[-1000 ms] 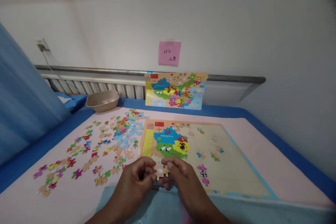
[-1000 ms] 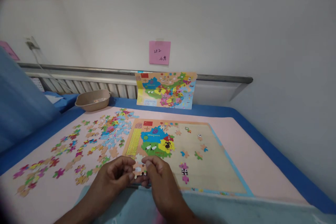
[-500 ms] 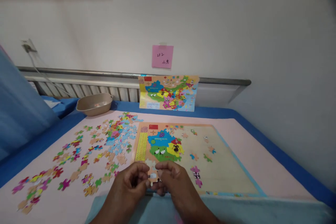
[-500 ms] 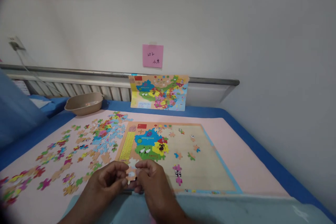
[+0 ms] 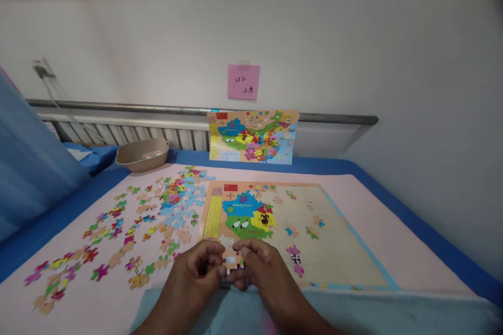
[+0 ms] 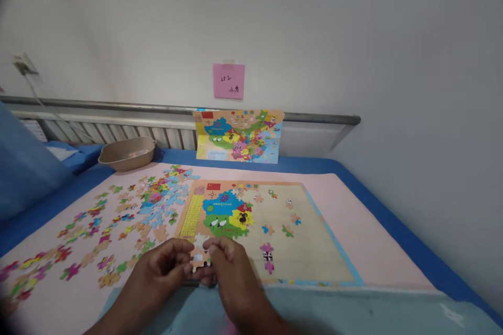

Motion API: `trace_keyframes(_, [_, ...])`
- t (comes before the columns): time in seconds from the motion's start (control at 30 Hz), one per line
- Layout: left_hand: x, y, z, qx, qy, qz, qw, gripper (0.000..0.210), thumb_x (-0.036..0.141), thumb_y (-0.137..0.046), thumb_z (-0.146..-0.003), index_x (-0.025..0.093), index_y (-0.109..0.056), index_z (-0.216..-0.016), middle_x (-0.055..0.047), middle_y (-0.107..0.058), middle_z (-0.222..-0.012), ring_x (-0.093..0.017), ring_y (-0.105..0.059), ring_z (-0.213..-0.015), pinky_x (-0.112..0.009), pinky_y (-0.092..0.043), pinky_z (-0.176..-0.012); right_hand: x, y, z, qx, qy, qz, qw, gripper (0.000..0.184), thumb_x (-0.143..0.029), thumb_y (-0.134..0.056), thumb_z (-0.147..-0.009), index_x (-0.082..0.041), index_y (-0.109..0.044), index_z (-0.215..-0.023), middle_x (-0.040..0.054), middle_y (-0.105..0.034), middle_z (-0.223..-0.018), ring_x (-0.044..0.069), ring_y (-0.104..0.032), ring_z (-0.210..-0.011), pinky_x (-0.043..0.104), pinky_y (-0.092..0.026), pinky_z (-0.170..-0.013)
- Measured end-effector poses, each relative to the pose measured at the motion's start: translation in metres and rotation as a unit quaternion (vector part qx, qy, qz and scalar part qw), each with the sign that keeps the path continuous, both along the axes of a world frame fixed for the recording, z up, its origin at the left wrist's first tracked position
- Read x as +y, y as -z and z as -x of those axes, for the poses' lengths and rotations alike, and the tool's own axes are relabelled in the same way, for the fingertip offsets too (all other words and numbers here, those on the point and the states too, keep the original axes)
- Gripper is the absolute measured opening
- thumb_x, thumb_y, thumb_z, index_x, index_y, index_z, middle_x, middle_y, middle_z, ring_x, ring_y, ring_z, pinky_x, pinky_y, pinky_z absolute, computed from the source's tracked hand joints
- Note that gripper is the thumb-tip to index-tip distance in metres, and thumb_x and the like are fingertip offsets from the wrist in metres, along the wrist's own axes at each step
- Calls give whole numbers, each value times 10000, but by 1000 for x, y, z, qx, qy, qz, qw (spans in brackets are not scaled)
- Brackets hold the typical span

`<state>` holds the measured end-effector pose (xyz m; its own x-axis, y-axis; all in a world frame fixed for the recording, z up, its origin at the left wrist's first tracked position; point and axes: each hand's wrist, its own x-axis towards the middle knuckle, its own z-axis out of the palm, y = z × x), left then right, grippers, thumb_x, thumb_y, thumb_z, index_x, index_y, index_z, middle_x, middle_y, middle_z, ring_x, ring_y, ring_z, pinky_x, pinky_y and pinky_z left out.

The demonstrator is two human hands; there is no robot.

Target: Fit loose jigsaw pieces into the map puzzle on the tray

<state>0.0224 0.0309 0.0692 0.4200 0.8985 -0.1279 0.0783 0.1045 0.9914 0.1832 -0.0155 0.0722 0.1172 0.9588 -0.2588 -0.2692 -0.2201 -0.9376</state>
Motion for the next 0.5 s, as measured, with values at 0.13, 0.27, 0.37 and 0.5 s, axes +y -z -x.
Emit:
trace_keyframes(0.13, [-1, -2, 0, 4, 4, 5, 1000, 270, 304, -729, -725, 172, -679, -955, 23, -612, -713, -134, -564, -681, -241, -450, -642, -1, 1, -1, 6, -6, -3, 1000, 497, -565, -592, -704, -172, -511, -998, 51, -662, -727, 265, -690, -657, 306, -481, -599])
trace_keyframes(0.27, [0, -4, 0, 7, 2, -1, 1000, 274, 294, -713, -726, 167, -674, -966, 29, -597, -718, -121, -535, -668, -234, -423, -618, -1, 1, -2, 1, -6, -10, 1000, 518, -578, -608, -726, -165, -509, -1023, 63, -673, -742, 273, -697, -676, 314, -487, -617])
trace_keyframes(0.37, [0, -3, 0, 9, 5, 1, 1000, 285, 288, -707, -733, 166, -665, -988, 25, -615, -735, -120, -549, -670, -236, -420, -617, -1, -1, -3, 7, -5, -1, 1000, 573, -622, -622, -731, -157, -505, -1045, 69, -669, -726, 296, -706, -716, 313, -483, -614])
trace_keyframes(0.5, [0, 0, 1, 10, 11, -1, 1000, 274, 284, -699, -760, 174, -650, -1006, 32, -616, -735, -118, -559, -675, -235, -427, -627, -2, -1, -4, 5, -4, -1, 1000, 596, -647, -626, -754, -152, -506, -1064, 87, -681, -775, 300, -709, -721, 321, -490, -620])
